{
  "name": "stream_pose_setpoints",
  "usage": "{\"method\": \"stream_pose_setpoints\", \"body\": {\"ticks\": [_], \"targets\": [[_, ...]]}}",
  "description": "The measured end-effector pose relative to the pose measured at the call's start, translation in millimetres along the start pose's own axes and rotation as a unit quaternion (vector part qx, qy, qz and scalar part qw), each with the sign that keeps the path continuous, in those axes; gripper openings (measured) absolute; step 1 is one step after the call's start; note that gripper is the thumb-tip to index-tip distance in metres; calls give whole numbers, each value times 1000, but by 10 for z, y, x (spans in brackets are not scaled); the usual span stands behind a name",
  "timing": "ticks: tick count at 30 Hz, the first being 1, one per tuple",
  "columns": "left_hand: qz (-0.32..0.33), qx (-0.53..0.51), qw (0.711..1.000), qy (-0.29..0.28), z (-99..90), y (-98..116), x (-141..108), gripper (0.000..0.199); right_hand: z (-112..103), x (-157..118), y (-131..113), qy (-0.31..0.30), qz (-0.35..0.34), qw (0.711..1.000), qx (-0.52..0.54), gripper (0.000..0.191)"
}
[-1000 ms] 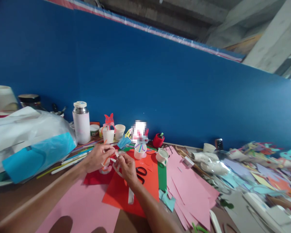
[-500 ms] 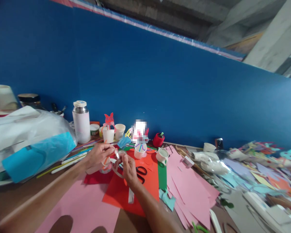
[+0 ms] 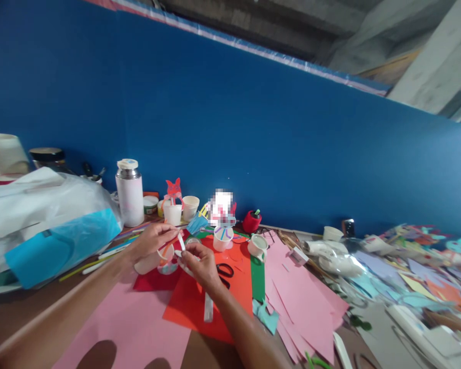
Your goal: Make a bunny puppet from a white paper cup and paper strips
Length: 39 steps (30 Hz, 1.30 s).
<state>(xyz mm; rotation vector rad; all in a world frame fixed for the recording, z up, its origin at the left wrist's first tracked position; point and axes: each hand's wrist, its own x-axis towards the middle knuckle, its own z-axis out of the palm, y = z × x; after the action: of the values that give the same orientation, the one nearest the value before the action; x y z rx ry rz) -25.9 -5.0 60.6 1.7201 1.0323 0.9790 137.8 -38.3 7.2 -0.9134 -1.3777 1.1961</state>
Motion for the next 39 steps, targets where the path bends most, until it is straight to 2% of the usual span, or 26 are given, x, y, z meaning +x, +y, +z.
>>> {"method": "stream_pose_setpoints", "body": {"ticks": [4,8,14,18,22,27,33,39], "targets": [[-17,-33,999,0,-17,2,-1,30,-41,21,27,18,-23,995,-96,18],[-47,-73,996,-12,-37,-19,-3,29,-63,16,23,49,-65,978,-191,16],[-72,-115,989,-66,-80,-46,-7,27,-71,5,-15,63,-109,955,-267,14],[-106,-148,978,-105,-92,-38,-26,25,-71,7,-41,61,-129,949,-283,13],[-131,-160,967,-150,-97,-14,-58,22,-64,2,-55,58,-119,949,-286,14],[-132,-149,969,-146,-114,-17,-81,18,-59,-3,-56,56,-114,952,-280,13],[-165,-171,956,-174,-117,12,-100,20,-63,0,-53,56,-127,951,-276,12],[-164,-228,947,-153,-100,16,-63,20,-75,2,-38,53,-105,963,-241,11]]}}
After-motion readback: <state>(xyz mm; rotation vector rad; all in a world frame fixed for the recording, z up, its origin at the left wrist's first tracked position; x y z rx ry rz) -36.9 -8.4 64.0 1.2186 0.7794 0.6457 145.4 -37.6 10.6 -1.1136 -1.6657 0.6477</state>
